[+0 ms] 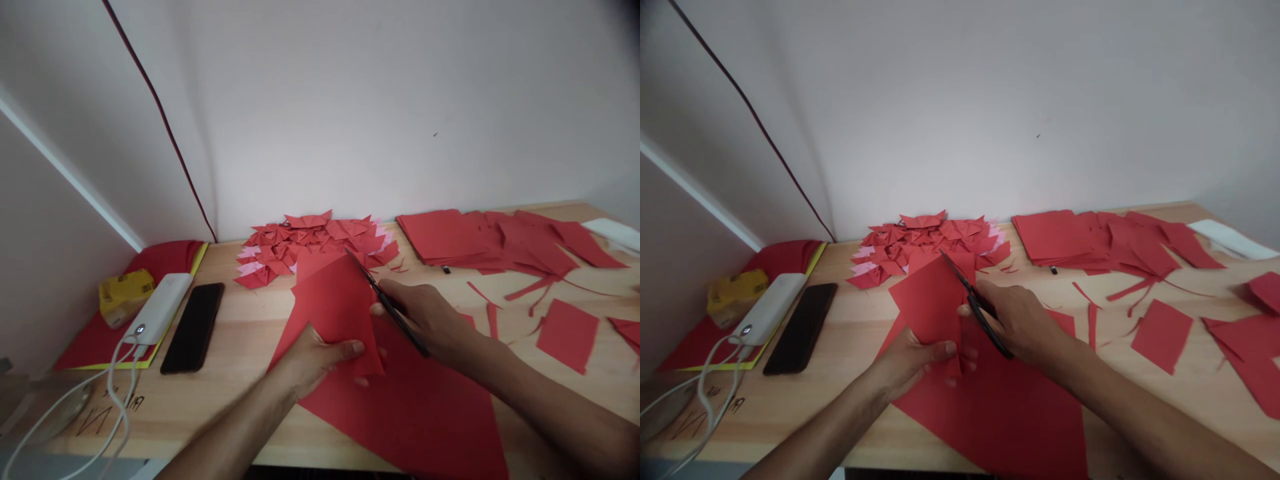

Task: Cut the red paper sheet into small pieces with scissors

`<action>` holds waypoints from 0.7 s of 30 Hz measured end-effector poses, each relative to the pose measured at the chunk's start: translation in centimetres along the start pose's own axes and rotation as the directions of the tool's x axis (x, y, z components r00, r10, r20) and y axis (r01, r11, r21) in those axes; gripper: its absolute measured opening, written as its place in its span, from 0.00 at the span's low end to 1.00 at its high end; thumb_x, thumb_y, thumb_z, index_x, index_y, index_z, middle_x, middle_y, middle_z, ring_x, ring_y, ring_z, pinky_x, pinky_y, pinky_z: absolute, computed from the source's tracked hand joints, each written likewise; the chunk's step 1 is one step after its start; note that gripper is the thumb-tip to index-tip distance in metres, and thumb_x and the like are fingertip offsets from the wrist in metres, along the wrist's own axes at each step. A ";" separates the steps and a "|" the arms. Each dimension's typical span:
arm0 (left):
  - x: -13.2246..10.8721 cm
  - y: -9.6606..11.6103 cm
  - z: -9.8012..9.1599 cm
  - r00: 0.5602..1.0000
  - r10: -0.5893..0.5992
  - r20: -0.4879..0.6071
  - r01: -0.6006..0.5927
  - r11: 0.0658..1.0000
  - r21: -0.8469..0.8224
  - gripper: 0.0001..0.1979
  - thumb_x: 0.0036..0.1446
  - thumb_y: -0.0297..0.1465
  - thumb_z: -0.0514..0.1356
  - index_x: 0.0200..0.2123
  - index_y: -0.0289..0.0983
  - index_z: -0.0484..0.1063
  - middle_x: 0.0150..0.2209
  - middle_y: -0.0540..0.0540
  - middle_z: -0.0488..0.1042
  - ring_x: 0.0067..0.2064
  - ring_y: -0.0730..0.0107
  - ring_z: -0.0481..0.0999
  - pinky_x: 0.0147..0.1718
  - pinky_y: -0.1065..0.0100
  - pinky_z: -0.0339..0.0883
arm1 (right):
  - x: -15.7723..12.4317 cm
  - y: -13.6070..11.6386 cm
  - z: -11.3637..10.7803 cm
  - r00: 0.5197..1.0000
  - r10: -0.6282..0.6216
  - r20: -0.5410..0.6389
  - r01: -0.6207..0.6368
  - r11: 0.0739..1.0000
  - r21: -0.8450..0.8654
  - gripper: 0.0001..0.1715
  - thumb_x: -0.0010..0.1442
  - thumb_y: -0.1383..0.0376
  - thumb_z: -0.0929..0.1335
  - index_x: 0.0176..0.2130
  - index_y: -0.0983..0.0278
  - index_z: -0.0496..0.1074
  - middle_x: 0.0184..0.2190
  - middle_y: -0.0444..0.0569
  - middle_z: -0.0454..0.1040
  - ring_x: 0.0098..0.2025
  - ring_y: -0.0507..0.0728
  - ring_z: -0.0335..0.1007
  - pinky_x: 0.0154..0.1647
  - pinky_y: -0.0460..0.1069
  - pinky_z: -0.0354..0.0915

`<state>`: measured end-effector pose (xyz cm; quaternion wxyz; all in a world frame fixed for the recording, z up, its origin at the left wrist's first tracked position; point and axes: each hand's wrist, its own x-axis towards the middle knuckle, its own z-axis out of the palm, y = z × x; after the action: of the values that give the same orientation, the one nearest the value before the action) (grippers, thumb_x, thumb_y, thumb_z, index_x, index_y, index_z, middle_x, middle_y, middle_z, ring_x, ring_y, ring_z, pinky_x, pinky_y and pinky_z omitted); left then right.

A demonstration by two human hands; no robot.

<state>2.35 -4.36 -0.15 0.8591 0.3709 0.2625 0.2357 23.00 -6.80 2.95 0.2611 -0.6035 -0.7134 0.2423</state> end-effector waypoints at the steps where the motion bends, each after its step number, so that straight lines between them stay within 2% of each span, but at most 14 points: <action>1: 0.0 0.0 0.0 1.000 0.000 -0.004 0.000 1.000 0.000 0.18 0.50 0.29 0.69 0.44 0.29 0.75 0.33 0.36 0.81 0.34 0.58 0.81 0.24 0.70 0.73 | 0.0 0.0 0.1 1.000 0.005 -0.003 -0.005 1.000 0.011 0.20 0.66 0.51 0.61 0.27 0.60 0.58 0.22 0.42 0.68 0.23 0.52 0.61 0.25 0.47 0.53; 6: 0.0 -0.1 -0.2 0.996 0.011 -0.089 -0.011 1.000 0.000 0.21 0.47 0.28 0.71 0.45 0.30 0.75 0.36 0.39 0.79 0.31 0.63 0.79 0.23 0.69 0.74 | 0.0 -0.3 0.0 0.998 0.024 -0.059 -0.020 0.997 0.073 0.23 0.64 0.50 0.62 0.25 0.60 0.55 0.18 0.40 0.61 0.20 0.50 0.56 0.22 0.47 0.51; 9: 0.0 -0.1 -0.3 0.993 0.053 -0.108 -0.053 0.999 0.002 0.19 0.47 0.27 0.71 0.44 0.31 0.75 0.37 0.42 0.79 0.30 0.66 0.78 0.23 0.68 0.75 | 0.1 -0.3 -0.3 0.993 0.089 -0.082 -0.065 0.966 0.250 0.23 0.64 0.49 0.61 0.25 0.60 0.57 0.15 0.39 0.58 0.18 0.50 0.54 0.19 0.46 0.50; 11: -0.1 0.0 -0.3 0.988 0.074 -0.133 -0.074 0.997 0.003 0.18 0.47 0.27 0.71 0.43 0.31 0.74 0.37 0.42 0.78 0.31 0.66 0.78 0.23 0.68 0.76 | 0.3 -0.2 -0.5 0.986 0.158 -0.058 -0.123 0.912 0.390 0.22 0.64 0.49 0.60 0.26 0.60 0.60 0.15 0.39 0.60 0.17 0.50 0.56 0.18 0.46 0.52; 13: -0.1 0.2 -0.2 0.982 0.092 -0.167 -0.093 0.996 0.005 0.19 0.47 0.28 0.71 0.43 0.32 0.74 0.38 0.42 0.79 0.32 0.66 0.78 0.23 0.68 0.76 | 0.5 0.0 -0.8 0.981 0.193 -0.021 -0.162 0.875 0.457 0.20 0.62 0.50 0.62 0.27 0.61 0.63 0.16 0.40 0.62 0.17 0.50 0.59 0.18 0.45 0.54; 17: 0.1 0.4 0.0 0.962 0.145 -0.232 -0.143 0.989 0.028 0.22 0.46 0.28 0.71 0.45 0.31 0.73 0.39 0.41 0.79 0.31 0.66 0.78 0.23 0.68 0.76 | 0.8 0.2 -1.3 0.988 0.146 0.053 -0.155 0.898 0.412 0.18 0.57 0.52 0.68 0.27 0.63 0.67 0.16 0.40 0.62 0.18 0.49 0.57 0.18 0.45 0.55; 21: 0.3 0.6 0.0 0.934 0.213 -0.287 -0.211 0.977 0.038 0.26 0.46 0.29 0.72 0.49 0.31 0.72 0.46 0.37 0.78 0.37 0.60 0.79 0.25 0.67 0.76 | 0.9 0.2 -1.0 0.992 0.094 0.089 -0.121 0.921 0.371 0.16 0.57 0.53 0.69 0.30 0.63 0.66 0.20 0.40 0.63 0.22 0.50 0.58 0.23 0.45 0.57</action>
<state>2.42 -3.79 0.20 0.7796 0.3616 0.3445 0.3778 23.72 -5.85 3.68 0.3333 -0.5717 -0.6282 0.4092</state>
